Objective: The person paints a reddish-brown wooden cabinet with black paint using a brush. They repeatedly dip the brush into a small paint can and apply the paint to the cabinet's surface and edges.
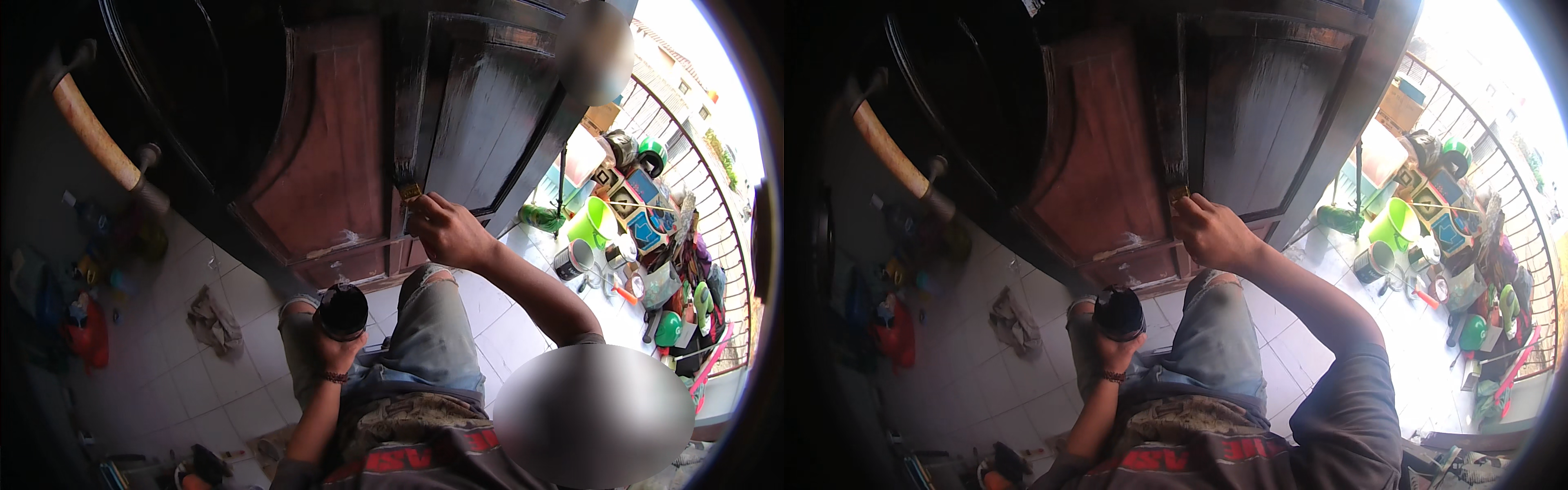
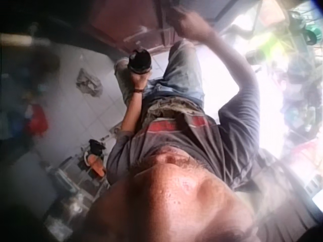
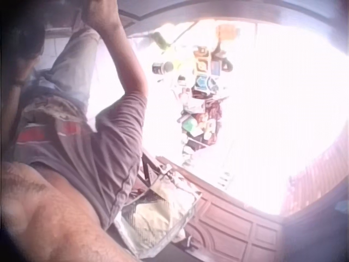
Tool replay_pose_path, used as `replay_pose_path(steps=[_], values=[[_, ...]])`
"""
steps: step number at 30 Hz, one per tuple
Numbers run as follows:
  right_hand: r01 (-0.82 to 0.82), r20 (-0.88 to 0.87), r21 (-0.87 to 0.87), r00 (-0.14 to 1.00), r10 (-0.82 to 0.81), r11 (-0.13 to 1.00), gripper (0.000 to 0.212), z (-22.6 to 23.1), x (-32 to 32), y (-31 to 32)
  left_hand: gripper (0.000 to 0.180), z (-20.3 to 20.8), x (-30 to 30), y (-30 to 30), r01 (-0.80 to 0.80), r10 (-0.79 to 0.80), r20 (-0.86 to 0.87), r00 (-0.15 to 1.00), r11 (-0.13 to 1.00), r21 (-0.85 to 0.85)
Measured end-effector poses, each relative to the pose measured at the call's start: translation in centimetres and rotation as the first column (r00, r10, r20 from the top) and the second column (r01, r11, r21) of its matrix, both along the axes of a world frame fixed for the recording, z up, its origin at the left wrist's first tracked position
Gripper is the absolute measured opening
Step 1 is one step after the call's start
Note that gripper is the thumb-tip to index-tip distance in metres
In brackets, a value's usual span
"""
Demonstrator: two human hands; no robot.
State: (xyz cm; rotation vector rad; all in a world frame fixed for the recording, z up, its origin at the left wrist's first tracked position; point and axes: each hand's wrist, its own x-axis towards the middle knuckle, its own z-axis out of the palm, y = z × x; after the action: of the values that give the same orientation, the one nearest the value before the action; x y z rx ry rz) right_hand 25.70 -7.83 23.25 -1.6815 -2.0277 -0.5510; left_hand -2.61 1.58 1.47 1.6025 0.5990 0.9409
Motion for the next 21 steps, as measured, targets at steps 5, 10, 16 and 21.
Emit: replay_pose_path(steps=[5,10,16,21], values=[[-0.041,-0.156,0.066,0.986,0.051,0.997,0.013,11.4,2.4,2.3,0.086,0.2,-0.5,0.2,0.018,-0.020,-0.027,0.999,0.997,-0.081],[-0.064,0.103,0.300,0.994,0.034,0.952,0.016,17.7,3.4,1.7,0.086,-1.1,-0.1,0.3,0.015,-0.017,-0.017,1.000,0.995,-0.096],[-0.136,0.185,0.618,0.982,0.025,0.774,0.023,17.0,2.3,1.9,0.087,-2.0,-0.3,0.9,-0.018,0.015,-0.053,0.998,0.998,-0.067],[-0.038,0.095,0.277,0.995,0.012,0.960,0.027,6.9,2.5,1.7,0.087,-1.6,0.3,0.8,0.007,-0.010,-0.034,0.999,0.995,-0.097]])
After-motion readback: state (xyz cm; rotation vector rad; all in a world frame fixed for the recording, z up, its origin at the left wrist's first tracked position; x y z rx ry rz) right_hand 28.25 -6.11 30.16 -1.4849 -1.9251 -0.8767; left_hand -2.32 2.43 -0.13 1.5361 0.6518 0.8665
